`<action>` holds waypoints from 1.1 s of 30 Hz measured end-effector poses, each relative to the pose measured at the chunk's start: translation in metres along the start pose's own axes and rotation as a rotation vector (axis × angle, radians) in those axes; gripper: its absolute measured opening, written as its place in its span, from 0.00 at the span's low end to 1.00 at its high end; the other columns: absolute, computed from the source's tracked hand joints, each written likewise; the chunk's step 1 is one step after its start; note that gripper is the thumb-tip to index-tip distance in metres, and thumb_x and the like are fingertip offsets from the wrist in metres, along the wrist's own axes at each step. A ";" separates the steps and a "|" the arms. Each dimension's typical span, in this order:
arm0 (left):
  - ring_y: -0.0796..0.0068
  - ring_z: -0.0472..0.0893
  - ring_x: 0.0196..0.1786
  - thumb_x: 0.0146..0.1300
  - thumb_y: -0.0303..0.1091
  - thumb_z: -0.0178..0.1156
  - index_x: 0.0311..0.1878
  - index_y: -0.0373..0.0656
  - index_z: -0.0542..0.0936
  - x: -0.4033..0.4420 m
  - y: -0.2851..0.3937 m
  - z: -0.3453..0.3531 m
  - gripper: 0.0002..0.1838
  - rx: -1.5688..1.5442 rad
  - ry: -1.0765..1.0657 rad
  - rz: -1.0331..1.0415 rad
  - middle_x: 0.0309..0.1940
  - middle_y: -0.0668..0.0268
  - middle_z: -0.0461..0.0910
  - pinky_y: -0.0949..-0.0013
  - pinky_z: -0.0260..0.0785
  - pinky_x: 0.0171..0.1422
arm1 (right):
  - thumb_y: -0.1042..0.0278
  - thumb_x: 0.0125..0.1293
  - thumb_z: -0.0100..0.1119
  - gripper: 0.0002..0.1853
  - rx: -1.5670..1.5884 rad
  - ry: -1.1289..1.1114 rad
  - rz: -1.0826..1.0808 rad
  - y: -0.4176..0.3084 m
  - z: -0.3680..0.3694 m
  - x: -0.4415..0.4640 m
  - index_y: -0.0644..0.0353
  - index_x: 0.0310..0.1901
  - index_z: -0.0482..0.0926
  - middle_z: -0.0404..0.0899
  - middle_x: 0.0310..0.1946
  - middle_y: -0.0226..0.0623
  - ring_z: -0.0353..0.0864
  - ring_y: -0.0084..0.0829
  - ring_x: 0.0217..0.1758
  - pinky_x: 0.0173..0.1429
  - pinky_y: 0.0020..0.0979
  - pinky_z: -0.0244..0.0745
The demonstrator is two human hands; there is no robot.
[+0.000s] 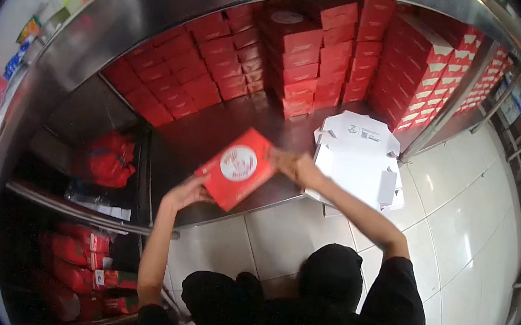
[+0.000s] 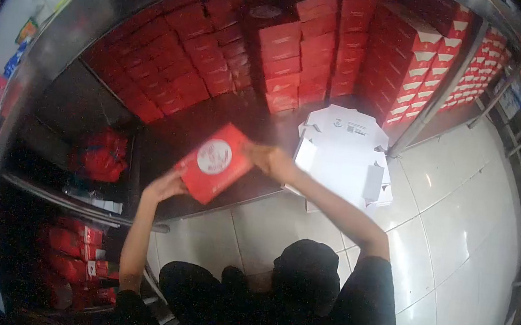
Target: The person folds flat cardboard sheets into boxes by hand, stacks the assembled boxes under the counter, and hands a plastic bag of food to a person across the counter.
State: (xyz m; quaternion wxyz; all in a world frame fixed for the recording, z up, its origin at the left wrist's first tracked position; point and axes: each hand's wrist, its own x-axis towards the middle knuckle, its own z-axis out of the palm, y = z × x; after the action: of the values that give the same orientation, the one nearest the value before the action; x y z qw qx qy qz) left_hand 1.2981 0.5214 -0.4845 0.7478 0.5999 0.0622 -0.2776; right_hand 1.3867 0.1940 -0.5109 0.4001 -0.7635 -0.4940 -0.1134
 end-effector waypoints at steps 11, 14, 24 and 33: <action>0.55 0.62 0.59 0.61 0.57 0.48 0.67 0.53 0.51 0.152 0.253 0.167 0.35 0.001 0.334 0.674 0.63 0.62 0.52 0.54 0.68 0.55 | 0.60 0.58 0.57 0.16 -0.587 0.714 -0.065 0.006 -0.179 0.149 0.59 0.46 0.73 0.75 0.45 0.39 0.73 0.38 0.48 0.47 0.37 0.70; 0.54 0.60 0.61 0.59 0.63 0.46 0.66 0.51 0.53 0.174 0.260 0.178 0.38 -0.009 0.351 0.435 0.62 0.61 0.53 0.49 0.63 0.58 | 0.55 0.58 0.55 0.15 -0.853 0.600 0.001 0.033 -0.177 0.164 0.51 0.44 0.75 0.73 0.47 0.33 0.70 0.33 0.52 0.49 0.41 0.67; 0.65 0.69 0.51 0.59 0.51 0.51 0.55 0.46 0.65 0.182 0.271 0.177 0.25 0.004 0.465 0.760 0.52 0.62 0.66 0.54 0.65 0.47 | 0.67 0.55 0.56 0.20 -0.450 0.557 -0.259 0.030 -0.205 0.166 0.50 0.51 0.72 0.72 0.48 0.36 0.67 0.36 0.55 0.54 0.41 0.64; 0.65 0.75 0.42 0.59 0.48 0.50 0.49 0.44 0.71 0.130 0.280 0.073 0.20 -0.030 0.324 0.736 0.45 0.62 0.72 0.58 0.68 0.37 | 0.65 0.49 0.63 0.27 -0.367 0.336 -0.418 -0.033 -0.229 0.141 0.54 0.53 0.70 0.69 0.53 0.38 0.68 0.39 0.54 0.58 0.39 0.62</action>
State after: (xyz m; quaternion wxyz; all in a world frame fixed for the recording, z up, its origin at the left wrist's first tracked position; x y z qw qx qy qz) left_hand 1.5267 0.4441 -0.2781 0.7864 0.6073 -0.0356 0.1077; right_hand 1.4779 0.1279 -0.2641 0.2998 -0.6754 -0.5387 -0.4045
